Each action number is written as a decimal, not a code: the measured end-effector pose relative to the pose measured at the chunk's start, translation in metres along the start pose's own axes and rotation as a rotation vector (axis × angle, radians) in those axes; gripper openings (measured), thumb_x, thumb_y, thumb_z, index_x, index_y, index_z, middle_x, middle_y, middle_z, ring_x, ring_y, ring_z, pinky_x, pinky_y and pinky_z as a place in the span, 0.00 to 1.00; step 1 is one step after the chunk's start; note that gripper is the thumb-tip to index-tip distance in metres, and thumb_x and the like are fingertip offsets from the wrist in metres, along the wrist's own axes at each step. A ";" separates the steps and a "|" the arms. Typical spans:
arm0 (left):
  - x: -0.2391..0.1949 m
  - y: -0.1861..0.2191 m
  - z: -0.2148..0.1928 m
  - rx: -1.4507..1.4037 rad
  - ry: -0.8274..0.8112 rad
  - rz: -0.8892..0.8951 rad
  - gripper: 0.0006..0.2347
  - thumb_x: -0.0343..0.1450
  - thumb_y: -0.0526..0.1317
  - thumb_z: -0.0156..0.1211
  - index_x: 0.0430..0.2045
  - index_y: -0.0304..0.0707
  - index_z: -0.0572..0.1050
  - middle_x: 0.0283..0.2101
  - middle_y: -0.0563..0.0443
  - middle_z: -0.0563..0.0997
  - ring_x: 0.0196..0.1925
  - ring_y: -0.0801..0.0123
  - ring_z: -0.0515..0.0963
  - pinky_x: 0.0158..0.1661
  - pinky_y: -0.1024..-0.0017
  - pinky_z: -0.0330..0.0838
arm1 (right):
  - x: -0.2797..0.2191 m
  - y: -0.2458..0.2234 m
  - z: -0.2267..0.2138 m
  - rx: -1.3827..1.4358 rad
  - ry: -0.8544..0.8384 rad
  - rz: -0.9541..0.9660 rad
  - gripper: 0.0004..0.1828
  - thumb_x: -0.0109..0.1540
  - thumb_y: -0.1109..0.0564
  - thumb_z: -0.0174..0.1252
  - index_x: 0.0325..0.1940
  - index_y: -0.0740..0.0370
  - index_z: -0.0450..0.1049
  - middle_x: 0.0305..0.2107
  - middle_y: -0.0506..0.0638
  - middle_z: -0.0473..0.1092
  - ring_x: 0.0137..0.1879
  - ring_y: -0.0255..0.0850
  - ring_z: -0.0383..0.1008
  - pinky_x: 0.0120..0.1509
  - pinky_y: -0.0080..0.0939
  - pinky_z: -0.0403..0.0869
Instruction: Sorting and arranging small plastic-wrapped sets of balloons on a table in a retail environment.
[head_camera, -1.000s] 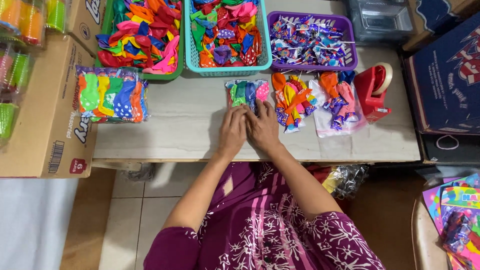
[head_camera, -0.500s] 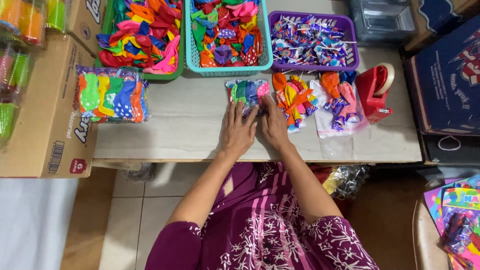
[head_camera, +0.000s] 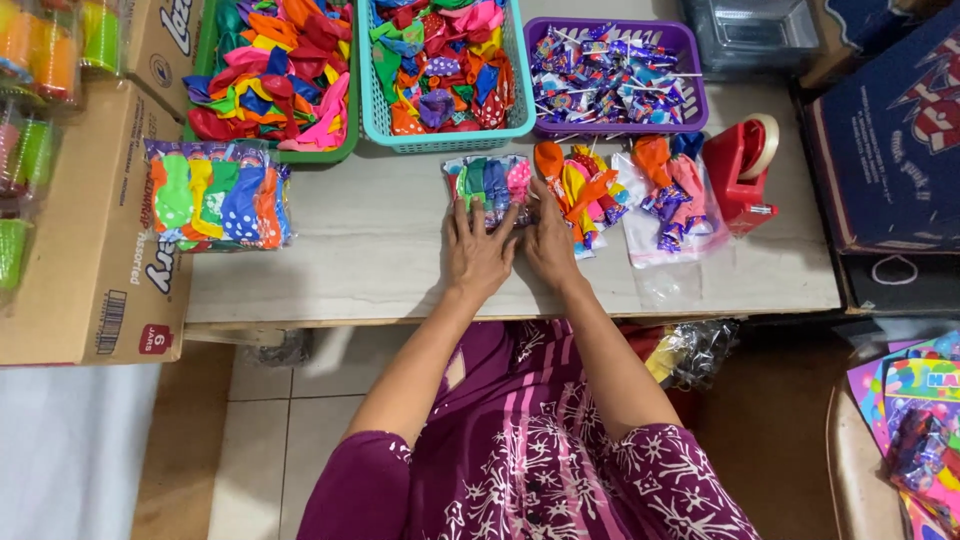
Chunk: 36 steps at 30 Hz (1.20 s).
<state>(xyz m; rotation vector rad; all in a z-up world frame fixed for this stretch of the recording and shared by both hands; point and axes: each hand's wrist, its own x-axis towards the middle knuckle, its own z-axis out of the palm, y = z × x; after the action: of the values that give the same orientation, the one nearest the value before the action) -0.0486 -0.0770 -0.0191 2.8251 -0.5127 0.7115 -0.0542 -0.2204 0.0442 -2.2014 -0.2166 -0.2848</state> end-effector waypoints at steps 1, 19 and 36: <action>0.002 0.001 -0.002 0.000 0.002 0.005 0.23 0.75 0.56 0.46 0.68 0.71 0.62 0.61 0.28 0.68 0.69 0.29 0.60 0.59 0.40 0.59 | 0.002 0.002 -0.001 0.000 0.005 0.000 0.41 0.59 0.77 0.41 0.77 0.60 0.50 0.68 0.68 0.59 0.70 0.63 0.67 0.71 0.64 0.68; 0.002 0.003 -0.008 -0.016 0.036 0.012 0.23 0.72 0.58 0.55 0.63 0.63 0.70 0.59 0.24 0.69 0.69 0.24 0.59 0.62 0.37 0.56 | -0.067 0.193 -0.244 -0.056 0.818 0.143 0.13 0.65 0.66 0.57 0.51 0.61 0.82 0.37 0.56 0.78 0.33 0.39 0.72 0.36 0.38 0.73; 0.000 0.000 -0.001 0.014 0.095 0.018 0.22 0.73 0.59 0.52 0.63 0.65 0.69 0.60 0.27 0.69 0.69 0.25 0.59 0.63 0.39 0.56 | -0.025 0.220 -0.293 -0.787 0.227 0.487 0.16 0.71 0.40 0.59 0.50 0.49 0.84 0.40 0.51 0.71 0.46 0.56 0.75 0.47 0.60 0.75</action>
<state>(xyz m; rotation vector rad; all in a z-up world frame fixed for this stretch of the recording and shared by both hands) -0.0485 -0.0768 -0.0182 2.7863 -0.5206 0.8509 -0.0591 -0.5872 0.0421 -2.8585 0.6583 -0.3817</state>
